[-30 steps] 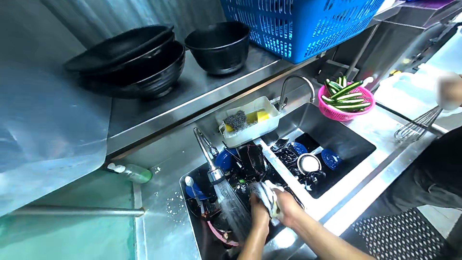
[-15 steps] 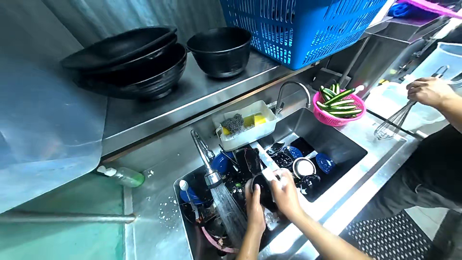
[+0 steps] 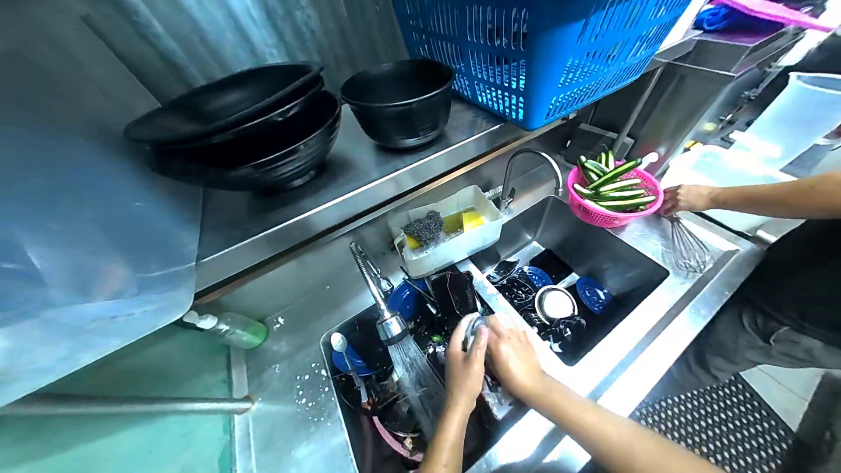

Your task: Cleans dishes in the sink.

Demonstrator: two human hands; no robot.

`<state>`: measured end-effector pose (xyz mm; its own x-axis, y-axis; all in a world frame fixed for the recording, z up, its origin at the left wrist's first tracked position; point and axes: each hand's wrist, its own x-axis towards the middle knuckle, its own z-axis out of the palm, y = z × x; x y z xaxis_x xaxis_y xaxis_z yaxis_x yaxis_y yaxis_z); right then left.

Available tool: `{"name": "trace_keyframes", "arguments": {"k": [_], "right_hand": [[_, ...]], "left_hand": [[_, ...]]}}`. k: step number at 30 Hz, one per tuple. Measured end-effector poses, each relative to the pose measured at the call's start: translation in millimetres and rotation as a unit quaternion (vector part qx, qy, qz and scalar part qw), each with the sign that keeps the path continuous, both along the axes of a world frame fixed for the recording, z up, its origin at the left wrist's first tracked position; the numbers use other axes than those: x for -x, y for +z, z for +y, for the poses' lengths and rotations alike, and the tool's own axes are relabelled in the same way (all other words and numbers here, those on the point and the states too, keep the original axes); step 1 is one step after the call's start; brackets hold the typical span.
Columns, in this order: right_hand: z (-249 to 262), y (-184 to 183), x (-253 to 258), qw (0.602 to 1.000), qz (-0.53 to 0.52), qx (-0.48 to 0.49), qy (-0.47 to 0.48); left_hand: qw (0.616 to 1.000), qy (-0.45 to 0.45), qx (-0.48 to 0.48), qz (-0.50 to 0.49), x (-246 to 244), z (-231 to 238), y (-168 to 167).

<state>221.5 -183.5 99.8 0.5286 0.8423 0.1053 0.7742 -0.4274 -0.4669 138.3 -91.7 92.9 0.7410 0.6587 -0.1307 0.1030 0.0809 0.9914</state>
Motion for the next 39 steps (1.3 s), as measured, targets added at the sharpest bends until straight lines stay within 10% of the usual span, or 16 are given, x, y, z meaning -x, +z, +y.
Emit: {"name": "trace_keyframes", "arguments": {"k": [3,7,13,22,29,35,39], "right_hand": [[-2,8,9,0.956,0.292,-0.021,-0.004],[-14,30,-3,0.816,0.571,-0.083,-0.017],[-40,-7,-18,0.731,0.594,-0.241,-0.234],[-52,-67,-41,0.765,0.487,-0.175,-0.383],[-80,-123,-122,0.621,0.474,-0.184,-0.597],[-76,-151,-118,0.539,0.531,-0.254,-0.603],[-88,-152,-121,0.586,0.516,-0.265,-0.566]], "left_hand": [[0.992,0.003,-0.126,-0.003,2,10,-6],[0.995,0.066,-0.045,-0.059,-1,11,-11],[0.962,0.246,0.119,0.020,-2,1,-31],[0.983,0.016,0.104,0.147,39,7,-74],[0.898,0.284,0.220,0.252,128,118,-130],[0.856,0.371,0.334,0.135,124,163,-142],[0.874,0.368,0.284,0.138,118,174,-148]]}}
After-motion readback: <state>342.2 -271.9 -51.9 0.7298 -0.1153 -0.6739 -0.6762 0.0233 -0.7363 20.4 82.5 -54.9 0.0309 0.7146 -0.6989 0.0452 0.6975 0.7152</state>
